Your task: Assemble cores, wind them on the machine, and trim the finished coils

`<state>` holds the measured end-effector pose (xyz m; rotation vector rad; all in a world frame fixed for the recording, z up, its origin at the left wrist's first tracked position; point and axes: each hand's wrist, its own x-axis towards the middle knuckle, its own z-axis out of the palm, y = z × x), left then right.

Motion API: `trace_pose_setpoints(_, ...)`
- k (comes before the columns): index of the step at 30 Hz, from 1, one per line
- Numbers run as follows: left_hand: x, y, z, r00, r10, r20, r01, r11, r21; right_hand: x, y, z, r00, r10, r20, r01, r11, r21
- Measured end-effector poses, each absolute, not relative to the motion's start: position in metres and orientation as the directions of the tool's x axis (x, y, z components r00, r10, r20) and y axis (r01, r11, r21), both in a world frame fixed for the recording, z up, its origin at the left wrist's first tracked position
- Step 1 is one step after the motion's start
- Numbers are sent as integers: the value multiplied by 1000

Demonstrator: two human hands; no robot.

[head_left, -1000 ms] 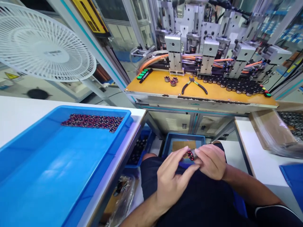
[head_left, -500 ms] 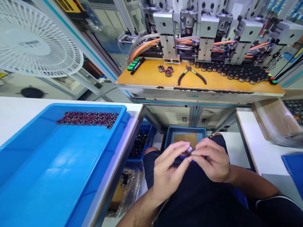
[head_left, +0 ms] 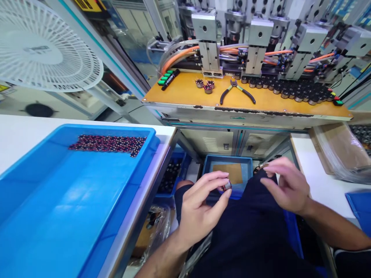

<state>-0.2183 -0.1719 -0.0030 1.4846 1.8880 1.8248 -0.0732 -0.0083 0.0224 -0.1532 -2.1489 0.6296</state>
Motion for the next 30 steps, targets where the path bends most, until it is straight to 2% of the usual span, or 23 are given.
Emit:
trace_pose_setpoints(1, -219, -172, -1, -475, 692, 543, 588, -209, 782, -73, -6, 30, -602, 110, 790, -171, 950, -262)
trace_pose_setpoints(3, -219, -171, 4, -414, 703, 579, 654, -213, 726, -77, -3, 45, -557, -318, 767, -298, 939, 173)
trace_pose_setpoints(4, -218, -171, 6, -390, 710, 587, 672, -216, 708, -80, -3, 50, -534, -456, 712, -338, 887, 314)
trace_pose_setpoints(6, -216, -170, 10, -363, 720, 592, 688, -222, 691, -88, -4, 55, -548, -559, 622, -359, 829, 428)
trace_pose_setpoints(8, -214, -172, 11, -357, 722, 592, 687, -226, 690, -93, -5, 55, -628, -521, 578, -360, 853, 378)
trace_pose_setpoints(9, -214, -173, 10, -362, 722, 590, 680, -229, 697, -95, -6, 53, -679, -467, 566, -357, 884, 301)
trace_pose_setpoints(10, -214, -174, 9, -368, 721, 587, 668, -234, 706, -96, -7, 52, -738, -387, 553, -342, 921, 188)
trace_pose_setpoints(12, -215, -176, 6, -373, 718, 588, 646, -254, 720, -96, -9, 51, -856, -180, 484, -277, 952, -135)
trace_pose_setpoints(14, -217, -178, 4, -364, 710, 603, 631, -288, 720, -96, -11, 53, -941, -8, 339, -180, 859, -479)
trace_pose_setpoints(15, -218, -179, 4, -356, 705, 614, 627, -307, 716, -96, -13, 54, -966, 41, 256, -130, 779, -614)
trace_pose_setpoints(16, -218, -179, 4, -349, 699, 624, 624, -323, 711, -96, -14, 55, -981, 71, 181, -82, 695, -714)
trace_pose_setpoints(18, -220, -180, 4, -345, 691, 635, 616, -343, 709, -97, -14, 58, -992, 99, 85, -14, 568, -823)
trace_pose_setpoints(21, -223, -182, 3, -376, 687, 622, 595, -335, 731, -106, -7, 61, -994, 110, 4, 51, 495, -867)
trace_pose_setpoints(23, -226, -185, 0, -434, 670, 602, 574, -309, 758, -122, 7, 66, -979, 196, 62, 57, 547, -835)
trace_pose_setpoints(25, -229, -188, -3, -507, 637, 581, 554, -275, 786, -148, 28, 74, -902, 352, 249, 62, 677, -733)
trace_pose_setpoints(27, -232, -190, -6, -566, 602, 563, 538, -248, 806, -183, 50, 83, -767, 466, 441, 147, 797, -585)
trace_pose_setpoints(28, -232, -191, -7, -588, 587, 556, 530, -239, 813, -203, 60, 86, -725, 501, 472, 223, 820, -527)
trace_pose_setpoints(30, -232, -193, -8, -621, 561, 548, 517, -232, 824, -241, 74, 89, -695, 570, 439, 388, 811, -438)
